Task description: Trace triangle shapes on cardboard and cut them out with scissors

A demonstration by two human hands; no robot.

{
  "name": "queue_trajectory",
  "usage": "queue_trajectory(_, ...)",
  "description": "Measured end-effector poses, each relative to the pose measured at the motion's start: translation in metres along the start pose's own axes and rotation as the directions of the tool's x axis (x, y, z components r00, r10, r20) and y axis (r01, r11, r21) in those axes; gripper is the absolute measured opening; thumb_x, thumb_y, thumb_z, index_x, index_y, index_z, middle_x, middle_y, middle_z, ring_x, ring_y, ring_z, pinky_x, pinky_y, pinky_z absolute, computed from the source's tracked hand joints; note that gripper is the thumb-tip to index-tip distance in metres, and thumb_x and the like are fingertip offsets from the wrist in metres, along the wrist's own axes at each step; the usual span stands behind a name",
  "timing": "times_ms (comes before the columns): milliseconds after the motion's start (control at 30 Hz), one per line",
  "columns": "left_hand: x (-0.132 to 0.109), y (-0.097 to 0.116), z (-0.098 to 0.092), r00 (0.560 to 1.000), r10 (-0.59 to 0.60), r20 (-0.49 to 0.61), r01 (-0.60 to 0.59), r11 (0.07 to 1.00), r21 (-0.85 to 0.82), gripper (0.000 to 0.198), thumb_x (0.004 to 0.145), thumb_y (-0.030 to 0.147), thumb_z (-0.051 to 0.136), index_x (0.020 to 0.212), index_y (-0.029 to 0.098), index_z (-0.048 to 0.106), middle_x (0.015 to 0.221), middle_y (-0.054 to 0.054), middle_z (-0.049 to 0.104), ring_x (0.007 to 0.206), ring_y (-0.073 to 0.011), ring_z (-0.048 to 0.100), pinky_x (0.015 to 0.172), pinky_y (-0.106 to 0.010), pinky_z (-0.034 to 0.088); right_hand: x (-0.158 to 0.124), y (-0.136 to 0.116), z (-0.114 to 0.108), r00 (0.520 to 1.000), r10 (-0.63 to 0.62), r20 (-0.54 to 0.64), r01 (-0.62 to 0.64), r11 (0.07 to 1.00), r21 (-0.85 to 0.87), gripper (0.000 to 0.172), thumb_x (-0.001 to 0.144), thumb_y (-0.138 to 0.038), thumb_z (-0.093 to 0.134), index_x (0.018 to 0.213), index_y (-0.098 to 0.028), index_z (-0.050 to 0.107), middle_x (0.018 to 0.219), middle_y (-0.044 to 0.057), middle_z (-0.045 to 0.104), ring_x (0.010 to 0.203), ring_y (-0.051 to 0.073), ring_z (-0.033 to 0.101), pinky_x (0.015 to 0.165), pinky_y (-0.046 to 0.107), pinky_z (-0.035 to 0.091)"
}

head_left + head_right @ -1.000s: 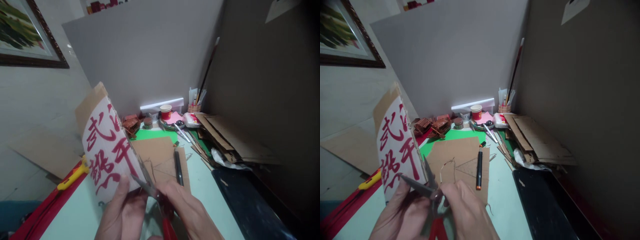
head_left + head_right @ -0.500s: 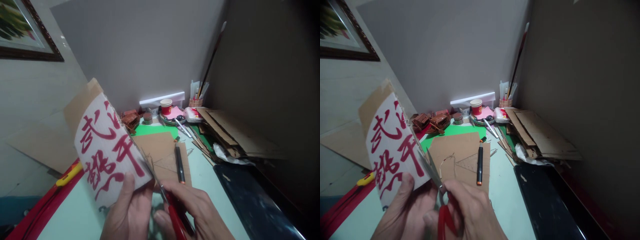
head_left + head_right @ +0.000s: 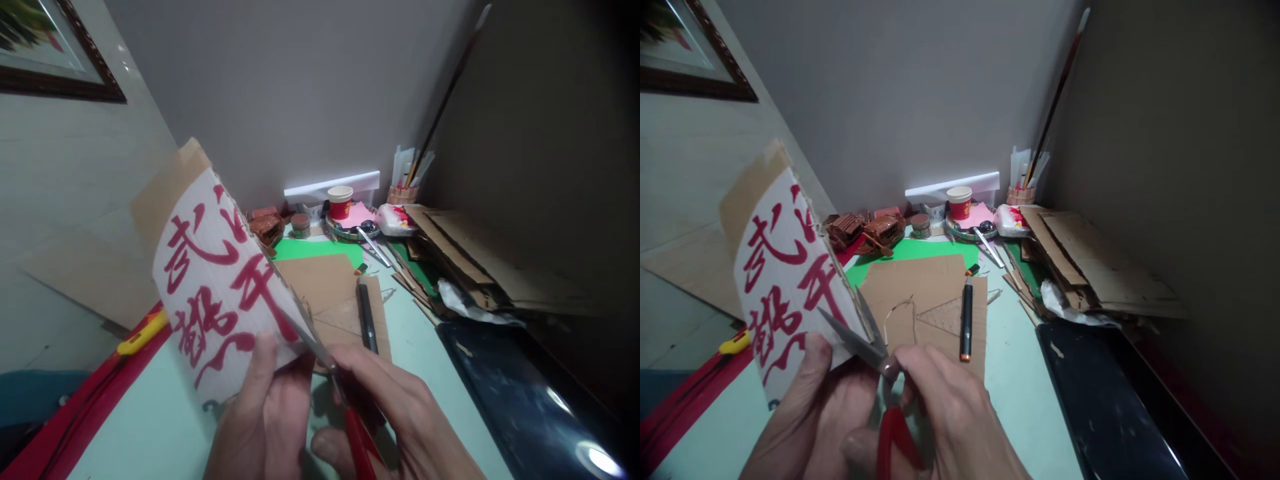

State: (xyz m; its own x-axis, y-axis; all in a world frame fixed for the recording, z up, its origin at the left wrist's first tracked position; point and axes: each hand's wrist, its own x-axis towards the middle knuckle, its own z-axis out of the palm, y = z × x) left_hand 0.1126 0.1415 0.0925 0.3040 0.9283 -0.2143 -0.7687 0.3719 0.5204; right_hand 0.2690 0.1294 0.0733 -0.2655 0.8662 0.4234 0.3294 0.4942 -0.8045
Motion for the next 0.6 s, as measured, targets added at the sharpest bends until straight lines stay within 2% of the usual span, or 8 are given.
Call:
queue_trajectory(133,0.000,0.000,-0.004,0.996,-0.085,0.029,0.085,0.996,0.001,0.050,0.095,0.054,0.069,0.141,0.035,0.065,0.143,-0.007,0.069,0.135,-0.0351,0.063,0.113,-0.047,0.053,0.000,-0.001,-0.002,1.000,0.017,0.023,-0.017,1.000,0.019,0.017,0.096,-0.047,0.074,0.098,-0.031,0.069,0.080,-0.002,0.070,0.069,0.018,0.069,0.064,0.028,0.055)
queue_trajectory(200,-0.003,0.001,-0.003,0.993,-0.115,0.039,0.115,0.993,0.005,0.050,0.098,0.057,0.064,0.142,0.033,0.065,0.142,-0.008,0.069,0.133,-0.0351,0.064,0.111,-0.047,0.054,-0.001,-0.001,-0.004,0.999,0.031,0.025,-0.032,0.999,0.027,0.016,0.093,-0.044,0.078,0.097,-0.031,0.070,0.079,-0.003,0.071,0.067,0.017,0.069,0.063,0.027,0.056)
queue_trajectory(300,-0.008,0.001,0.005,0.993,-0.117,-0.014,0.117,0.993,0.003,0.049,0.096,0.055,0.068,0.138,0.031,0.068,0.136,-0.009,0.073,0.130,-0.0365,0.066,0.109,-0.049,0.056,-0.006,0.002,-0.004,0.998,0.038,-0.042,-0.037,0.999,0.016,0.013,0.090,-0.038,0.080,0.097,-0.033,0.071,0.079,-0.003,0.072,0.069,0.019,0.072,0.065,0.028,0.058)
queue_trajectory(433,-0.008,0.000,0.014,0.993,-0.102,-0.054,0.101,0.995,-0.025,0.052,0.094,0.053,0.071,0.141,0.031,0.067,0.135,-0.009,0.074,0.130,-0.0382,0.067,0.110,-0.051,0.056,-0.017,0.010,-0.006,0.999,0.023,-0.046,-0.021,0.999,0.032,0.020,0.088,-0.037,0.081,0.105,-0.035,0.071,0.086,-0.002,0.076,0.077,0.021,0.077,0.070,0.028,0.062)
queue_trajectory(533,-0.005,-0.003,0.011,0.997,-0.062,-0.050,0.059,0.997,-0.058,0.052,0.095,0.048,0.072,0.144,0.031,0.064,0.139,-0.008,0.072,0.136,-0.0379,0.063,0.113,-0.050,0.054,-0.020,0.013,-0.006,0.998,0.015,-0.063,-0.015,1.000,0.012,0.018,0.091,-0.038,0.079,0.107,-0.035,0.070,0.093,-0.001,0.078,0.076,0.020,0.078,0.071,0.028,0.064)
queue_trajectory(600,-0.002,-0.004,0.006,0.997,-0.054,-0.056,0.051,0.997,-0.065,0.061,0.086,0.043,0.083,0.143,0.032,0.064,0.138,-0.007,0.074,0.142,-0.0373,0.058,0.115,-0.048,0.053,-0.017,0.011,-0.004,0.997,-0.017,-0.071,0.016,1.000,-0.014,0.013,0.095,-0.040,0.075,0.105,-0.034,0.070,0.088,-0.001,0.076,0.071,0.019,0.076,0.069,0.027,0.064)
